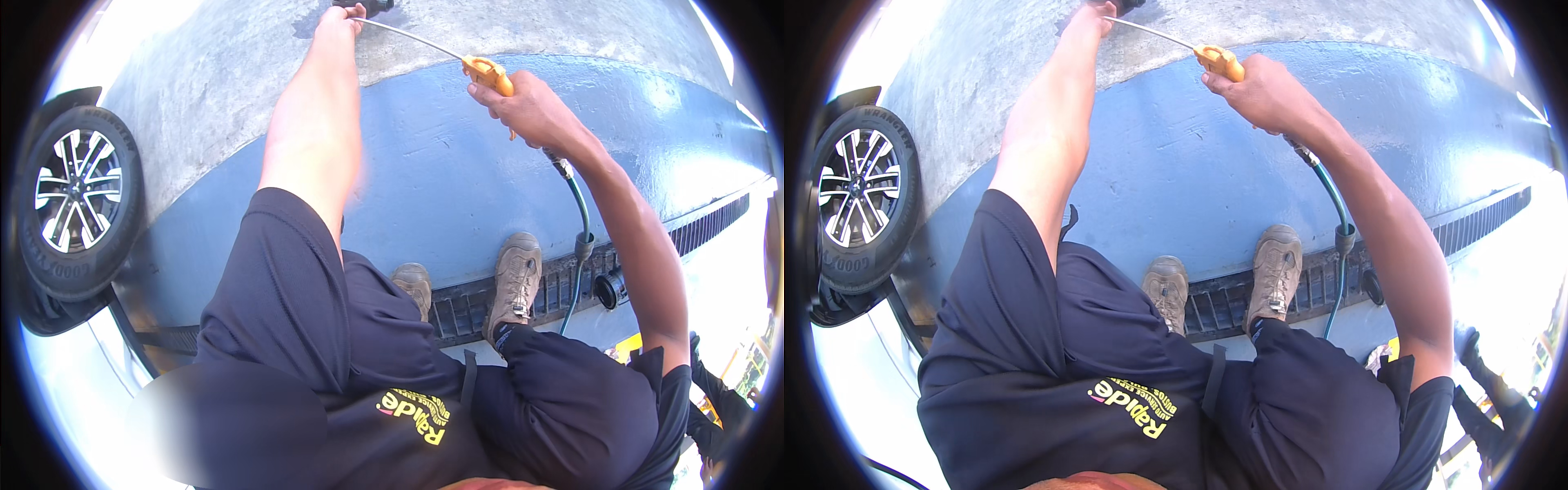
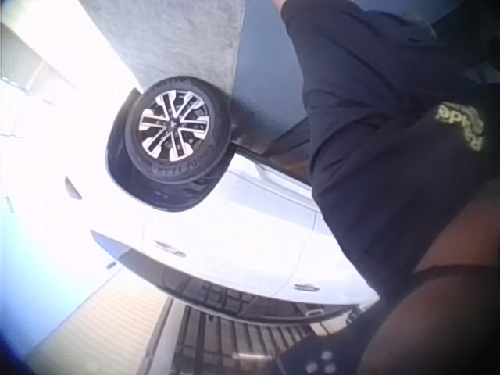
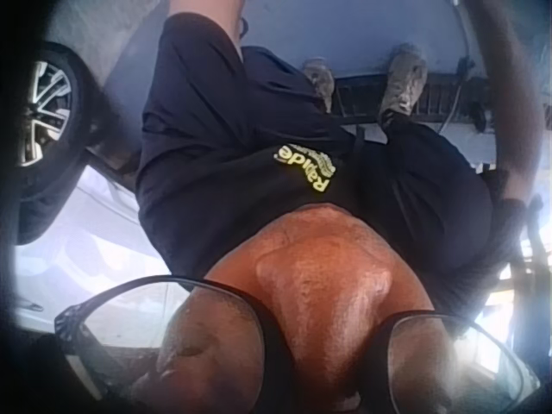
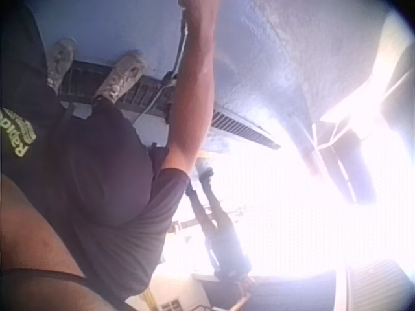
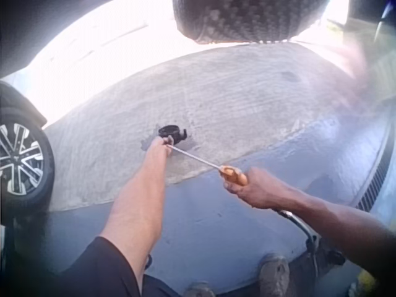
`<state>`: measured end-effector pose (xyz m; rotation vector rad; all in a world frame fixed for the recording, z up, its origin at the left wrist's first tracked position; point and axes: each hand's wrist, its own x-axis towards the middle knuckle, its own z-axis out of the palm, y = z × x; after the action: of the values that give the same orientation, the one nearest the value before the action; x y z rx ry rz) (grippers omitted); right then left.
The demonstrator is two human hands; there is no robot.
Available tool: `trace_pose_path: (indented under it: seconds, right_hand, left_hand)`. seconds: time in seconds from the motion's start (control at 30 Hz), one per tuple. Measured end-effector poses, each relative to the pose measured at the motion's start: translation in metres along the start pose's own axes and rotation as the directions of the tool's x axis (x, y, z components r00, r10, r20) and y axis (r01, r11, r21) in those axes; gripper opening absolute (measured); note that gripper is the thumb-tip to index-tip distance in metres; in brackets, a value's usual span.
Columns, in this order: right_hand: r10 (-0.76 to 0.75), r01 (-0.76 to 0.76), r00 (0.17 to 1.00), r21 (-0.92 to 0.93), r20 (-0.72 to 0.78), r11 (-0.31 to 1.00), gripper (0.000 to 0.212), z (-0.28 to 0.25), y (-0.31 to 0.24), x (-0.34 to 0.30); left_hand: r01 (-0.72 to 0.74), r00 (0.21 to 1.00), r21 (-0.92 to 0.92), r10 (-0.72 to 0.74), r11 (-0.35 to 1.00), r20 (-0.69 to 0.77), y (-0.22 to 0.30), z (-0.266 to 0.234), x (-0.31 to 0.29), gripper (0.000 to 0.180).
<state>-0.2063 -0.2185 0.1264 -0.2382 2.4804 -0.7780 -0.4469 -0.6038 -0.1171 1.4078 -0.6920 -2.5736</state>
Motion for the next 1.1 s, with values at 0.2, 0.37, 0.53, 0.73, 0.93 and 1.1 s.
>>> trace_pose_path:
  seconds: [0.2,0.37,0.53,0.73,0.93,1.1]
  right_hand:
    - [0.034,-0.034,0.999,-0.010,-0.037,0.999,0.064,0.000,0.006,-0.001]
    - [0.095,-0.095,0.994,-0.011,-0.057,0.995,0.063,-0.006,0.011,-0.012]
    - [0.111,-0.109,0.993,0.046,-0.038,0.993,0.061,-0.012,-0.003,-0.028]
    - [0.320,-0.315,0.947,0.109,-0.034,0.943,0.061,-0.046,0.026,-0.081]
    - [0.396,-0.394,0.918,-0.104,-0.003,0.913,0.062,-0.066,0.029,-0.147]
    - [0.495,-0.487,0.868,-0.236,-0.026,0.841,0.063,-0.090,0.037,-0.175]
  left_hand:
    - [0.080,0.997,-0.228,-0.072,0.970,0.043,-0.021,0.019,0.009,0.018]
    - [0.137,0.989,-0.298,-0.116,0.945,0.088,-0.035,0.035,0.010,0.018]
    - [0.179,0.977,-0.334,-0.125,0.926,0.175,-0.009,0.051,0.000,0.017]
    - [0.455,0.868,-0.304,-0.340,0.837,0.363,-0.106,0.082,-0.158,0.016]
    - [0.574,0.807,-0.209,-0.503,0.792,0.308,-0.171,0.029,-0.202,0.022]
    - [0.612,0.782,-0.347,-0.609,0.710,0.134,-0.250,0.027,-0.232,0.030]
